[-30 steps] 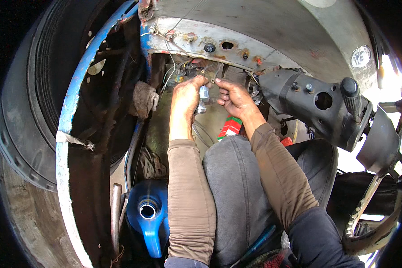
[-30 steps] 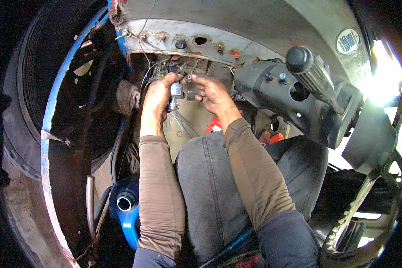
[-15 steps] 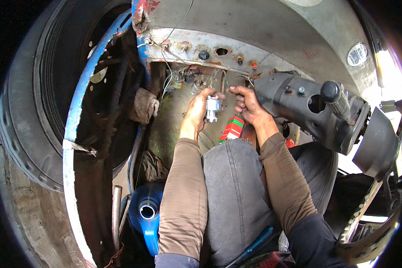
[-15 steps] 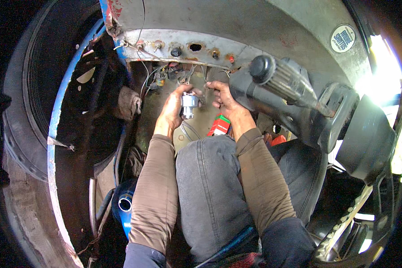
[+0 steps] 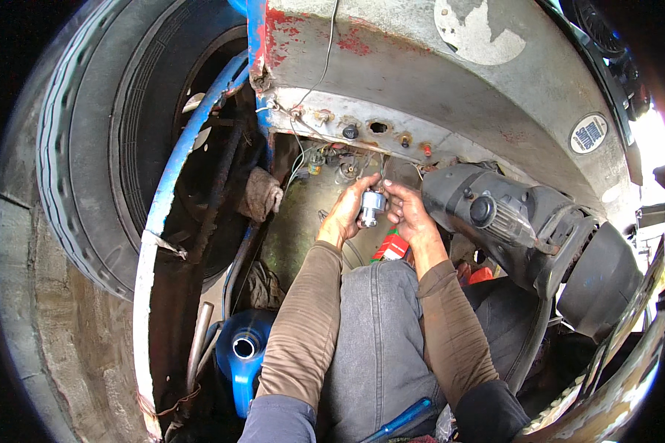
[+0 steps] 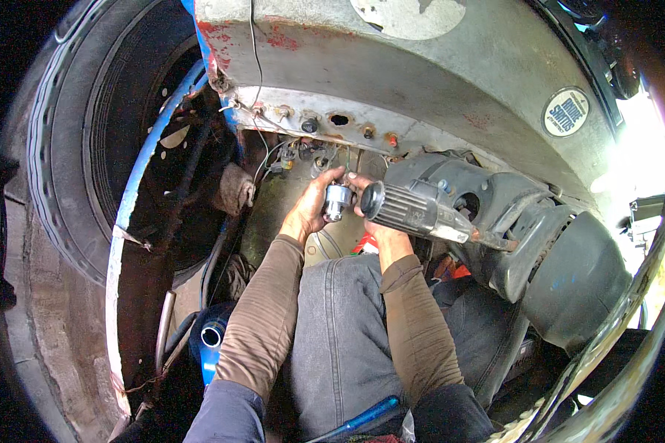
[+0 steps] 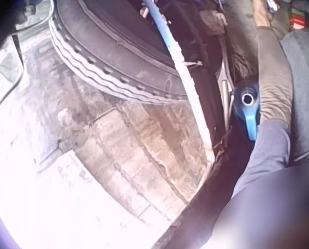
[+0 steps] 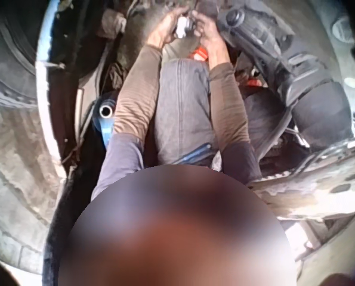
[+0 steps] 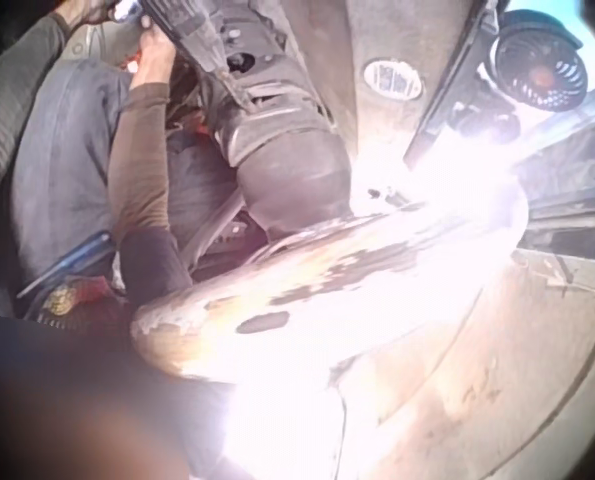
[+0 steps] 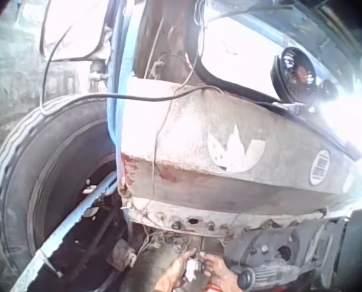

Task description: The person retrieves a small metal part from a jar in a parts shop, then enters a blue jeepney and installs the part into the dashboard area using a screwdriver. The person handles the part, aligns it, and secures it with the tool.

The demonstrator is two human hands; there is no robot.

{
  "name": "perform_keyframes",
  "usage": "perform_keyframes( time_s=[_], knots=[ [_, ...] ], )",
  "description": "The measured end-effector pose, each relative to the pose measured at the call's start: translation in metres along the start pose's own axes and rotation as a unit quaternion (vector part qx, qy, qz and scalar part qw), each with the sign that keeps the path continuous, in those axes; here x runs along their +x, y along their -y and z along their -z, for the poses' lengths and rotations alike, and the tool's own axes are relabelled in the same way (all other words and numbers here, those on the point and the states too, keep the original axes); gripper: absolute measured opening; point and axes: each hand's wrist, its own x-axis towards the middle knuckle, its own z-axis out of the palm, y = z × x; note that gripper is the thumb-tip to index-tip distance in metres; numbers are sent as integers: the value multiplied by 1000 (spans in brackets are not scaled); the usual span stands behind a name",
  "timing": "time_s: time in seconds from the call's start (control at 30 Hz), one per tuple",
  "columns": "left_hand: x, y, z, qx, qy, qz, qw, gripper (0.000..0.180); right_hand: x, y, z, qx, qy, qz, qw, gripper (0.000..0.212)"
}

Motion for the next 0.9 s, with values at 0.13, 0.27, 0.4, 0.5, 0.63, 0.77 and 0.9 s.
perform_keyframes(
  time_s=[0.13, 0.27, 0.4, 0.5, 0.63, 0.77, 0.9],
  knots=[
    [-3, 1, 4, 23, 3, 10, 1000, 32, -3, -3, -4, -15, 4, 16, 1000, 19],
    [-7, 1, 6, 21, 19, -7, 1000, 33, -4, -5, -5, -28, 12, 58, 998, 30],
    [-5, 3, 7, 15, 9, -19, 1000, 35, -2, -10, -10, 5, 10, 84, 996, 25],
    [-2, 3, 9, 12, 13, -14, 1000, 36, -2, -12, -16, 9, -24, 105, 994, 21],
    [1, 0, 9, 23, 12, -8, 1000, 38, -8, -9, -20, 19, -47, 97, 994, 19],
    [0, -2, 7, 55, -9, -3, 998, 42, -14, -2, -18, 11, -47, 61, 997, 17],
    [0, -5, 6, 95, -23, -68, 993, 45, -16, 1, -18, 12, -13, 63, 998, 14]
  ],
)
